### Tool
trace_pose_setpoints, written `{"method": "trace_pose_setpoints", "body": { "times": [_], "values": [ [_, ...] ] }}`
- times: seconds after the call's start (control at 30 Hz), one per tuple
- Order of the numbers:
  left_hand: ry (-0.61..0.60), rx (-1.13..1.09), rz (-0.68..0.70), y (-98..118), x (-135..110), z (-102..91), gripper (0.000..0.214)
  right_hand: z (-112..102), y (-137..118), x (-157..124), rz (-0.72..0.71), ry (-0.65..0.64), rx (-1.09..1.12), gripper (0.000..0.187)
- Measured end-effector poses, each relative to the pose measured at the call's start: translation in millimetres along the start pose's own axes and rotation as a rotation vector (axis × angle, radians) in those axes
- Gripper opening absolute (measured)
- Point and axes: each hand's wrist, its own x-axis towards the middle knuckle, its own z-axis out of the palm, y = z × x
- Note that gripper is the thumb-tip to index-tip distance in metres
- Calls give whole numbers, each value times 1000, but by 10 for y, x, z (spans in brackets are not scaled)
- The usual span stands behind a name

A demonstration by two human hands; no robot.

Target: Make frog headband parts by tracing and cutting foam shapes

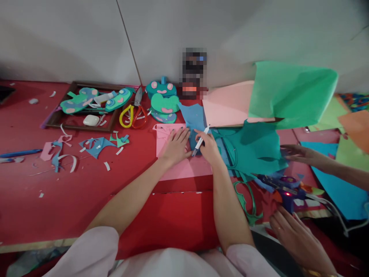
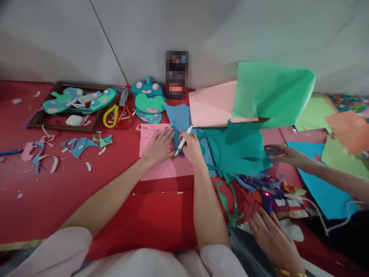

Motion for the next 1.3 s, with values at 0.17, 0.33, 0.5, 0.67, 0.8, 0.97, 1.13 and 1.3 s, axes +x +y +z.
{"method": "trace_pose_setpoints", "body": {
  "times": [0.17, 0.33, 0.5, 0.67, 0.8, 0.97, 1.13, 1.3],
  "values": [
    [7, -6, 9, -4, -3, 8, 78, 14, 41, 2, 0, 6, 14, 49],
    [-17, -21, -1, -17, -2, 9, 80, -7, 60, 10, 18, -19, 61, 42],
    [-16, -13, 0, -22, -5, 9, 78, -52, 13, -4, 59, -62, 93, 18],
    [4, -9, 30, -19, -11, 2, 73, -37, 18, -13, 33, -69, 70, 23],
    [-2, -23, 73, -19, -18, 0, 69, -14, 40, -3, 28, -56, 64, 26],
    [-19, -35, 54, -18, -18, 1, 73, -13, 43, 0, 11, -54, 67, 28],
    [-43, -45, 12, -8, -12, -12, 78, -17, 32, -1, 21, -50, 65, 30],
    [-50, -52, -20, -1, -7, -20, 82, -2, 35, 4, 4, -47, 50, 26]
  ]
}}
